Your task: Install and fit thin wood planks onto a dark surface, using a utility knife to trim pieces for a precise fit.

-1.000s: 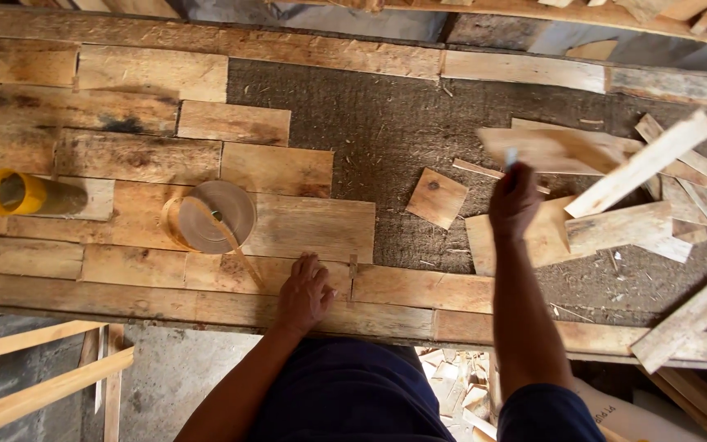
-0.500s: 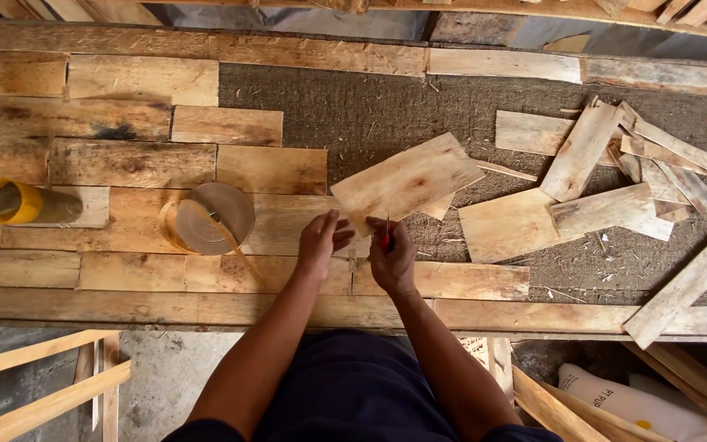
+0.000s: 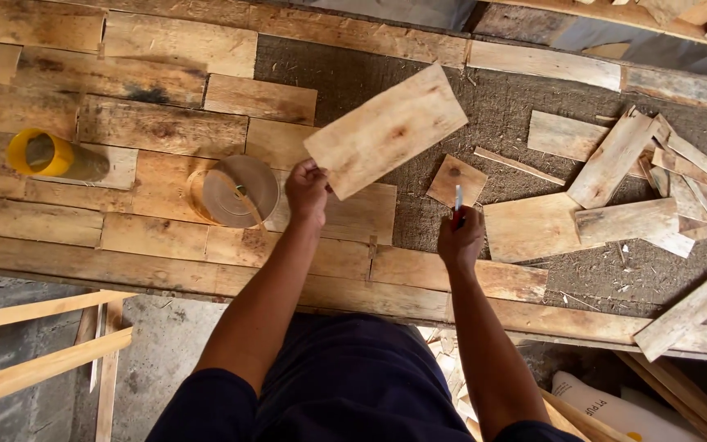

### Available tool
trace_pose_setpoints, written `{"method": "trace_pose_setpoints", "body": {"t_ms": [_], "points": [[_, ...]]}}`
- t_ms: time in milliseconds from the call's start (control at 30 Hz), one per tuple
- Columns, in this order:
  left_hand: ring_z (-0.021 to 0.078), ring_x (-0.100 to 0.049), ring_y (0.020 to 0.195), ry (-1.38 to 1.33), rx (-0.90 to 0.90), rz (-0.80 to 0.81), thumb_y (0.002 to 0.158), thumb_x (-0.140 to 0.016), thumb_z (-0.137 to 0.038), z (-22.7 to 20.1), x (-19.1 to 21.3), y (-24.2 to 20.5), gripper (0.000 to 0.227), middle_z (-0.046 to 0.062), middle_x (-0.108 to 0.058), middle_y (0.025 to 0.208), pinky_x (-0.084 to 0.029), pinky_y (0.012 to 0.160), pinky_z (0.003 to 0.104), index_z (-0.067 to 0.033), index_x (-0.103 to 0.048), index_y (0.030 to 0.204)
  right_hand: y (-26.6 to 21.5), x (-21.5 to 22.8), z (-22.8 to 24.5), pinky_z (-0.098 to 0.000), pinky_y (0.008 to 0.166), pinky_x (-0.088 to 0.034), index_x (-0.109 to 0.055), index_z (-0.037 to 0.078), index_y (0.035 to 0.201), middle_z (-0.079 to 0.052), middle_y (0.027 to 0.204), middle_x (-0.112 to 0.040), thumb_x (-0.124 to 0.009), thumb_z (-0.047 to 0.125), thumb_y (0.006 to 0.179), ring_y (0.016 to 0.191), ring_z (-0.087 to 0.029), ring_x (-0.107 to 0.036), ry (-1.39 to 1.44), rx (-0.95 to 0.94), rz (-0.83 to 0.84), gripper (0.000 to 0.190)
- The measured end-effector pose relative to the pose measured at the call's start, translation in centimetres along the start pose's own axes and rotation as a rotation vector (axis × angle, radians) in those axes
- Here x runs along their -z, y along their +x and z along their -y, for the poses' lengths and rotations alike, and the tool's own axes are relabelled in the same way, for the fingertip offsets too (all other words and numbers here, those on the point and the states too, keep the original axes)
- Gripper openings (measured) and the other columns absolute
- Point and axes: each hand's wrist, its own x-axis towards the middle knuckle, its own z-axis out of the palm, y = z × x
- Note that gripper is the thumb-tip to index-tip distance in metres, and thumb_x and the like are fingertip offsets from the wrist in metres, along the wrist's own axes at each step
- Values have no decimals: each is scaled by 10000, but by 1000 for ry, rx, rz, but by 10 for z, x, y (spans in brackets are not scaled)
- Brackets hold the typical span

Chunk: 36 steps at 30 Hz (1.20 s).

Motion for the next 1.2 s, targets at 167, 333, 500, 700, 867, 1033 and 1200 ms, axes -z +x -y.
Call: {"method": "trace_pose_setpoints", "body": {"t_ms": [167,333,500,700,867,1033,1200], "points": [[100,-655,826,-25,-58,12,933,-685,19,-5,26,9,279,49,-712,990,-553,694,236,7,-653,1209,24,4,-5,-387,702,-545,-554,77,1107,-129,1021,-545,-870,150,798,879,-260,-595,-243,46,-53,448],[91,-651,866,49,-24,-6,952,-691,-4,13,42,13,356,41,-711,1051,-569,764,225,-4,-645,1305,53,11,17,-421,719,-618,-461,102,1247,-205,1274,-404,-900,360,781,856,-260,-567,-308,-240,197,691],[94,-648,874,2,-5,2,944,-695,11,15,50,5,394,45,-720,1067,-555,774,230,-3,-663,1337,77,-6,-78,-383,688,-630,-520,30,1211,-196,1056,-509,-867,310,905,914,-324,-589,-466,-145,-143,541],[95,-655,911,-46,-24,-3,950,-684,23,32,63,14,403,32,-713,1077,-562,836,211,-13,-643,1349,50,38,-63,-353,703,-544,-651,90,999,-7,799,-677,-838,246,905,726,-192,-667,-61,-212,-87,261],[107,-668,912,-109,-65,-37,939,-696,35,42,82,29,390,35,-726,1063,-564,828,213,-14,-662,1324,15,67,-49,-395,682,-576,-634,120,1060,-65,893,-735,-863,293,820,772,-229,-677,-231,-63,239,374],[92,-627,794,-91,-38,-87,944,-716,28,32,96,21,370,23,-724,998,-510,655,213,-60,-706,1304,23,95,-58,-395,661,-567,-588,149,1090,-31,891,-741,-839,341,845,773,-202,-679,-300,-148,389,400],[54,-651,726,-68,71,-197,958,-705,-11,-30,81,-35,335,-5,-741,987,-458,484,201,-106,-708,1279,46,108,-117,-336,454,-537,-505,65,1223,-96,835,-691,-628,444,1065,600,-188,-618,-782,-258,388,428]]}}
